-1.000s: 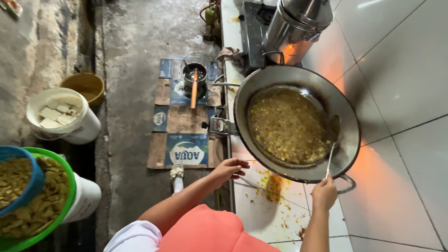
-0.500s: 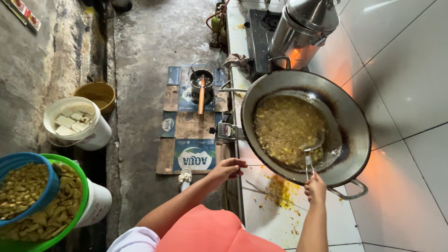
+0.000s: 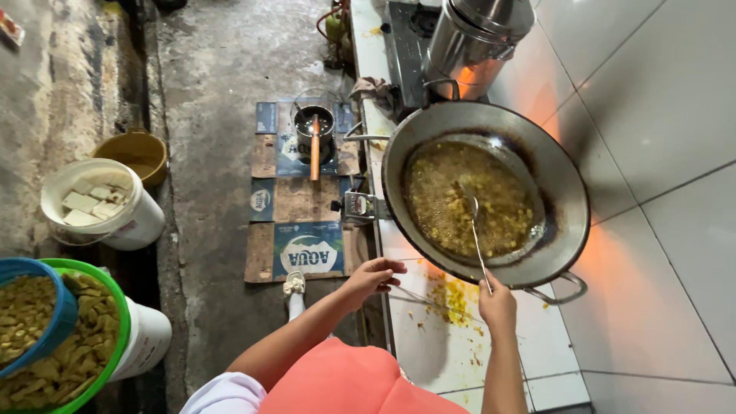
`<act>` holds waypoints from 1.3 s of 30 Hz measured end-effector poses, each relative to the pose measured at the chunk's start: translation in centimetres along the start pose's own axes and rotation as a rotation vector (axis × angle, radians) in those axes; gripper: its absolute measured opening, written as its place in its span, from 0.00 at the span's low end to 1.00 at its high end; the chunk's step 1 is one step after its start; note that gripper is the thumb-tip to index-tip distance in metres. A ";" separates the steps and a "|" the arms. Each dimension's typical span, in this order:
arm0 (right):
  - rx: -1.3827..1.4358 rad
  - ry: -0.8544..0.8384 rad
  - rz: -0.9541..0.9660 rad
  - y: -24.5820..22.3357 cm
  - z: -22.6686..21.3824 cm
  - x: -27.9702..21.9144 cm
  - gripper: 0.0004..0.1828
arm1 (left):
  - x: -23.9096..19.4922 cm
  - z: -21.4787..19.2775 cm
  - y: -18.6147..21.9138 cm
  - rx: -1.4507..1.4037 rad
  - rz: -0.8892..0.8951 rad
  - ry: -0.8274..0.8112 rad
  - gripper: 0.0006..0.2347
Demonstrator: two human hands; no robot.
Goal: The person stands at a gas stove and continuously stirs a mixture of small yellow pieces frying in oil within a large wok using a metal slotted spoon. The person maintains a steady stirring motion throughout the clip to prevent sticking.
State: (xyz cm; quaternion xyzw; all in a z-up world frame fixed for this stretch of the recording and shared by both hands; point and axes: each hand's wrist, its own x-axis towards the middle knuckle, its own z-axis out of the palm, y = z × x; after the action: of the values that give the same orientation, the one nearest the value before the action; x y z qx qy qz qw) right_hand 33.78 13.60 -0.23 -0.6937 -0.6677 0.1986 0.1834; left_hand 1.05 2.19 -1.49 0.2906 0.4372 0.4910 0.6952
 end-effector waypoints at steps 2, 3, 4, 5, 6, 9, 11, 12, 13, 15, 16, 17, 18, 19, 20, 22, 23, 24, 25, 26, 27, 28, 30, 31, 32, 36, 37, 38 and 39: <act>-0.012 0.012 -0.050 -0.2 -2.3 -1.2 0.20 | 0.5 0.5 -0.2 -0.002 -0.008 -0.009 0.10; -0.022 0.021 -0.041 -0.3 -3.5 -1.8 0.20 | 0.7 0.7 -0.3 -0.004 -0.010 -0.013 0.10; -0.032 0.029 -0.033 -0.5 -4.8 -2.4 0.20 | 1.0 0.7 -0.4 -0.010 -0.011 -0.018 0.10; -0.045 0.033 -0.026 -0.6 -6.2 -3.2 0.19 | 1.2 0.8 -0.6 -0.020 -0.014 -0.020 0.10; -0.065 0.030 -0.024 -0.6 -7.6 -4.0 0.20 | 1.4 0.8 -0.9 -0.030 -0.017 -0.022 0.10; -0.103 0.041 -0.078 -1.3 -11.9 -5.6 0.20 | 1.9 1.0 -1.5 -0.036 -0.012 -0.039 0.10; -0.153 0.025 -0.092 -1.6 -14.7 -6.6 0.20 | 2.2 0.9 -1.5 -0.033 -0.009 -0.045 0.10; -0.202 -0.006 -0.056 -1.7 -16.0 -7.2 0.20 | 2.3 1.0 -1.7 -0.033 -0.008 -0.048 0.10; -0.250 -0.036 -0.024 -2.1 -16.9 -7.2 0.20 | 2.5 1.0 -1.6 -0.036 -0.012 -0.041 0.10; -0.316 -0.084 -0.044 -2.8 -18.1 -7.6 0.19 | 2.7 1.1 -1.6 -0.040 -0.021 -0.029 0.10; -0.348 -0.107 -0.054 -3.2 -18.3 -7.6 0.19 | 2.9 0.9 -1.5 -0.052 -0.015 -0.036 0.10; -0.362 -0.111 -0.051 -3.6 -18.2 -7.6 0.19 | 2.8 0.9 -1.6 -0.067 -0.014 -0.044 0.10; -0.375 -0.115 -0.048 -4.0 -17.8 -7.6 0.19 | 2.7 0.8 -1.8 -0.082 -0.012 -0.051 0.10; -0.388 -0.120 -0.045 -4.3 -17.3 -7.6 0.19 | 2.7 0.7 -1.8 -0.089 -0.011 -0.048 0.10; -0.394 -0.144 -0.005 -4.6 -16.7 -7.4 0.19 | 2.7 0.5 -1.9 -0.097 -0.010 -0.045 0.10; -0.404 -0.188 0.072 -5.0 -15.5 -6.9 0.19 | 2.4 0.1 -2.0 -0.104 -0.005 -0.038 0.10; -0.401 -0.184 0.047 -5.1 -14.9 -6.5 0.19 | 2.2 -0.2 -2.0 -0.103 0.000 -0.031 0.10; -0.399 -0.180 0.022 -5.2 -14.0 -6.1 0.19 | 2.1 -0.5 -1.9 -0.102 0.005 -0.024 0.10; -0.395 -0.178 -0.001 -5.3 -13.0 -5.8 0.19 | 1.8 -0.9 -1.8 -0.113 -0.001 -0.019 0.11; -0.392 -0.166 -0.023 -5.4 -12.0 -5.4 0.19 | 1.6 -1.2 -1.7 -0.124 -0.008 -0.015 0.11; -0.388 -0.153 -0.045 -5.5 -10.8 -5.0 0.19 | 1.3 -1.6 -1.6 -0.134 -0.014 -0.009 0.11; -0.383 -0.140 -0.066 -5.7 -9.5 -4.6 0.19 | 1.2 -2.0 -1.4 -0.116 -0.013 0.004 0.11; -0.381 -0.100 -0.104 -6.0 -6.9 -3.6 0.19 | 0.8 -2.6 -1.3 -0.077 -0.020 0.027 0.12; -0.380 -0.079 -0.121 -6.2 -5.7 -3.1 0.19 | 0.7 -2.9 -1.3 -0.082 -0.025 0.045 0.12; -0.379 -0.086 -0.103 -6.4 -4.7 -2.5 0.19 | 0.6 -3.1 -1.2 -0.087 -0.030 0.063 0.11; -0.344 -0.068 -0.100 -6.8 -1.3 0.3 0.20 | -0.2 -4.6 -0.7 -0.212 0.049 0.027 0.12; -0.329 -0.052 -0.117 -6.7 -0.6 0.9 0.20 | -0.4 -4.9 -0.6 -0.201 0.046 0.043 0.12; -0.323 -0.027 -0.126 -6.6 0.2 1.5 0.20 | -0.6 -5.1 -0.6 -0.189 0.043 0.059 0.12; -0.318 -0.002 -0.133 -6.4 1.0 2.0 0.19 | -0.9 -5.3 -0.6 -0.177 0.039 0.074 0.12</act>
State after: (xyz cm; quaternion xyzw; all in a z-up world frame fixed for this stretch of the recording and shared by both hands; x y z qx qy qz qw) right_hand 27.80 15.86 2.17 -0.6680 -0.7354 0.0785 0.0832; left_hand -3.54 0.95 -4.09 0.2183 0.4117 0.5517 0.6917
